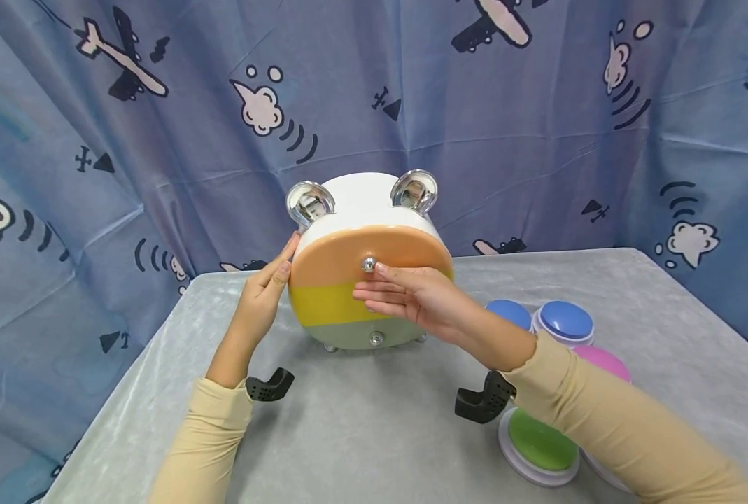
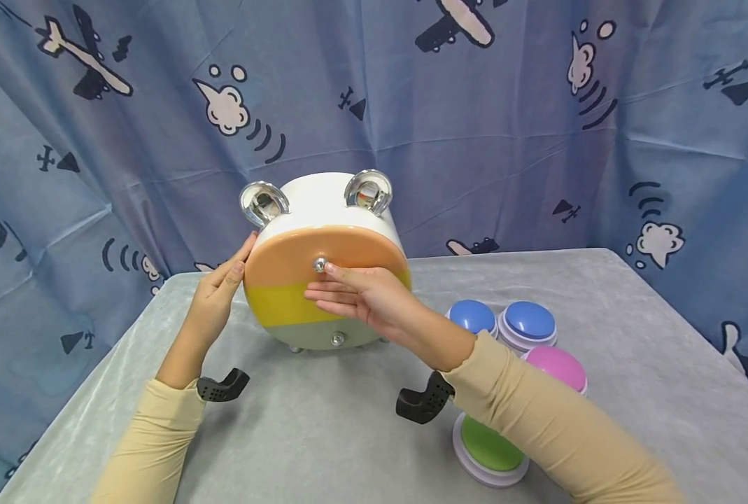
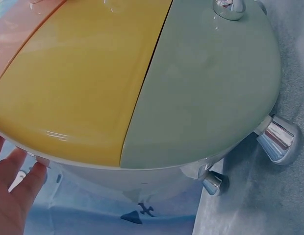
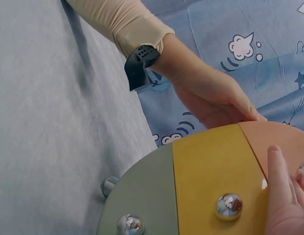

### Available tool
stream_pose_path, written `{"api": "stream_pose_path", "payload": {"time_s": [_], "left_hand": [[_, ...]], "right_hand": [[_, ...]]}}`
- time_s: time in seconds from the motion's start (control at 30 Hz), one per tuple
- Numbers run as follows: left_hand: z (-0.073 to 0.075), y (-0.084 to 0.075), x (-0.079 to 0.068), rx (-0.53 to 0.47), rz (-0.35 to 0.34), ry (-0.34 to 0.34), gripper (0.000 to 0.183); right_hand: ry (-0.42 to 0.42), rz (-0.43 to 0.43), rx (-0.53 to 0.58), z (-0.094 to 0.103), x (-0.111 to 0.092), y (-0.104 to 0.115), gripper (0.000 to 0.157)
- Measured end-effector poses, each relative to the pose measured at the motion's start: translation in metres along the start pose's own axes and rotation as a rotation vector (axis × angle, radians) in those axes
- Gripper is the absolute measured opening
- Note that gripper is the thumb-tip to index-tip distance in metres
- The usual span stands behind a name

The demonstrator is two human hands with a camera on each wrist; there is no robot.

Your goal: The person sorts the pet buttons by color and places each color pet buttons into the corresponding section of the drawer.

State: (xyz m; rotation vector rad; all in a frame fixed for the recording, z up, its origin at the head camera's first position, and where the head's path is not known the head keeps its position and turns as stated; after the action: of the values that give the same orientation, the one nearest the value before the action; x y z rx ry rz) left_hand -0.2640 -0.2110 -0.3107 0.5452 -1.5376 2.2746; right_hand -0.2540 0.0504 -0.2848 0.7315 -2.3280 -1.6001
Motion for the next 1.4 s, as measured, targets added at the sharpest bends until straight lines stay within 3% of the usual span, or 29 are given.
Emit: {"api": "stream_pose_path", "payload": {"time_s": [0.6,1.07,1.4], "left_hand": [[0.000,-0.002,0.002,-0.018,0.000,0.016,0.045],[-0.001,-0.001,0.001,-0.028,-0.001,0.029,0.045],[0.002,0.001,0.001,-0.006,0.015,0.020,0.045]], "right_hand": [[-0.087,-0.065,0.197,-0.008,0.004,0.001,0.025],[-0.062,-0.031,0.118,-0.011,-0.010,-0.003,0.038],[-0.051,-0.017,0.070,-0.015,-0.020,-0.007,0.038]]}}
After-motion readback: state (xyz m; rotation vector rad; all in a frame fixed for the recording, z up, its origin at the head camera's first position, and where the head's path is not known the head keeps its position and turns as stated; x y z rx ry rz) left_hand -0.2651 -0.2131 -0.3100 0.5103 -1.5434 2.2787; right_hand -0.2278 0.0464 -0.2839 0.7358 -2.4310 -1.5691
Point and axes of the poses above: each hand's wrist, its own x-axis towards the middle knuckle, its own z-axis out of the back of the hand, y = z × x, the point moved 2 cm from there along x, towards the middle knuckle, and after that the axes turned 5 degrees about -y, right-handed, at the moved point
